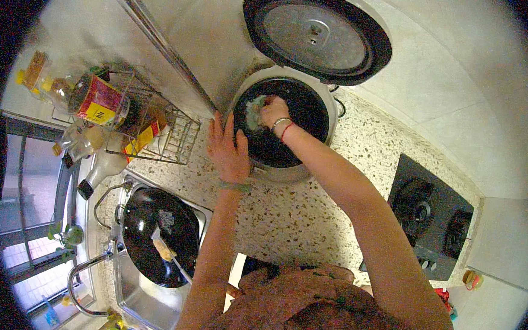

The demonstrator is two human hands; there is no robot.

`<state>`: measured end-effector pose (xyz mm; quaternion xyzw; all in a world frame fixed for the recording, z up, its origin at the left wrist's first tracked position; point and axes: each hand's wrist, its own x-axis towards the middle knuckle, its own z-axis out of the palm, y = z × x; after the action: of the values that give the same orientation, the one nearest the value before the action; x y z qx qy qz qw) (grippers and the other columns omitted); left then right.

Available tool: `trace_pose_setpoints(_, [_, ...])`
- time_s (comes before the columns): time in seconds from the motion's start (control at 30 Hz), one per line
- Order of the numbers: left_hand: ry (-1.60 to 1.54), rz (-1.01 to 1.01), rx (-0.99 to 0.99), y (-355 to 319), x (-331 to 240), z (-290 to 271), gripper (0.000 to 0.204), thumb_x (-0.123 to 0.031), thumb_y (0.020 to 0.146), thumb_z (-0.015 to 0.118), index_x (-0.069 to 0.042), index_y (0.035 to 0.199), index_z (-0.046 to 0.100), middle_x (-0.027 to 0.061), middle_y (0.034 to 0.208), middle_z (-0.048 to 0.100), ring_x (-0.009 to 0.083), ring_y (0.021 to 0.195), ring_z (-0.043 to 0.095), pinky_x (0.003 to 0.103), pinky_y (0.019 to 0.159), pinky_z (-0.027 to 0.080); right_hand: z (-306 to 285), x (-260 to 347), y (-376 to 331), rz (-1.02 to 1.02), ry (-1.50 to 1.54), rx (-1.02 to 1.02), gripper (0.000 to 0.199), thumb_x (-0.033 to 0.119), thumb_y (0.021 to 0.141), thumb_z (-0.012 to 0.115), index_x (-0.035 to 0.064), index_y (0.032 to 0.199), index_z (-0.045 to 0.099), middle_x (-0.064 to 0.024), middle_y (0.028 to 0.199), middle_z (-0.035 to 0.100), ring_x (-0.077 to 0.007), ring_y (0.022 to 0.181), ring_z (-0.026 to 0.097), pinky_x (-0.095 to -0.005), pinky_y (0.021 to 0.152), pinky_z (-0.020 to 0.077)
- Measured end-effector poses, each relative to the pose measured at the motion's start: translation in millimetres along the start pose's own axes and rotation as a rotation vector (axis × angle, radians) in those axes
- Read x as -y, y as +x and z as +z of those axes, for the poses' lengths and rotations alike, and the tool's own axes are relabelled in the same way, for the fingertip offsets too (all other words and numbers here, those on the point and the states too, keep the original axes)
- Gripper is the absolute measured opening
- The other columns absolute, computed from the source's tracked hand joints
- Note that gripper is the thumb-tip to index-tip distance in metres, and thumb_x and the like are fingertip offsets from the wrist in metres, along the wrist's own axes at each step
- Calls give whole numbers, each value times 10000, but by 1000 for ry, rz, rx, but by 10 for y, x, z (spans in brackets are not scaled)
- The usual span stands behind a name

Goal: The person wipes the kitchen countertop and gas stovetop with a cloth, then rinses the cloth in the sink and wrings it out. They proceed to wipe the wall tiles behind the stove and the countertop again before returning to the sink to rinse the cloth once more. Finally, the person wipes the inside of a rice cooker pot with the damp cloth.

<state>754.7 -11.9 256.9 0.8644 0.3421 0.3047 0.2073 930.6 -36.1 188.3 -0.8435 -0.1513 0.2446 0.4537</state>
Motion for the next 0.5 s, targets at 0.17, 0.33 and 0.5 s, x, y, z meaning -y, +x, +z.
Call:
trace_pose_setpoints(0.17, [27, 1, -11, -15, 52, 34, 378, -243, 954, 457, -135, 1310, 526, 104, 1457, 376, 303, 1352, 322, 500, 1060, 258, -12, 152, -171, -203, 16, -82, 352, 150, 783, 742, -30, 1022, 558, -101, 889, 630, -165, 718, 596, -297, 613, 502])
trace_pose_setpoints(0.33, [18, 33, 12, 0, 84, 10, 369, -238, 976, 421, -135, 1316, 519, 98, 1474, 354, 291, 1370, 301, 509, 1063, 249, -13, 288, -466, -317, -54, 84, 322, 164, 781, 676, 16, 1055, 593, -208, 1034, 639, -360, 974, 611, -400, 846, 484])
trace_pose_setpoints(0.5, [13, 2, 13, 11, 32, 57, 365, -243, 987, 405, -139, 1319, 517, 89, 1492, 324, 281, 1388, 273, 511, 1071, 236, -195, 302, -725, -533, -120, 298, 349, 166, 787, 622, 9, 1096, 582, -201, 1060, 636, -376, 1001, 600, -409, 869, 483])
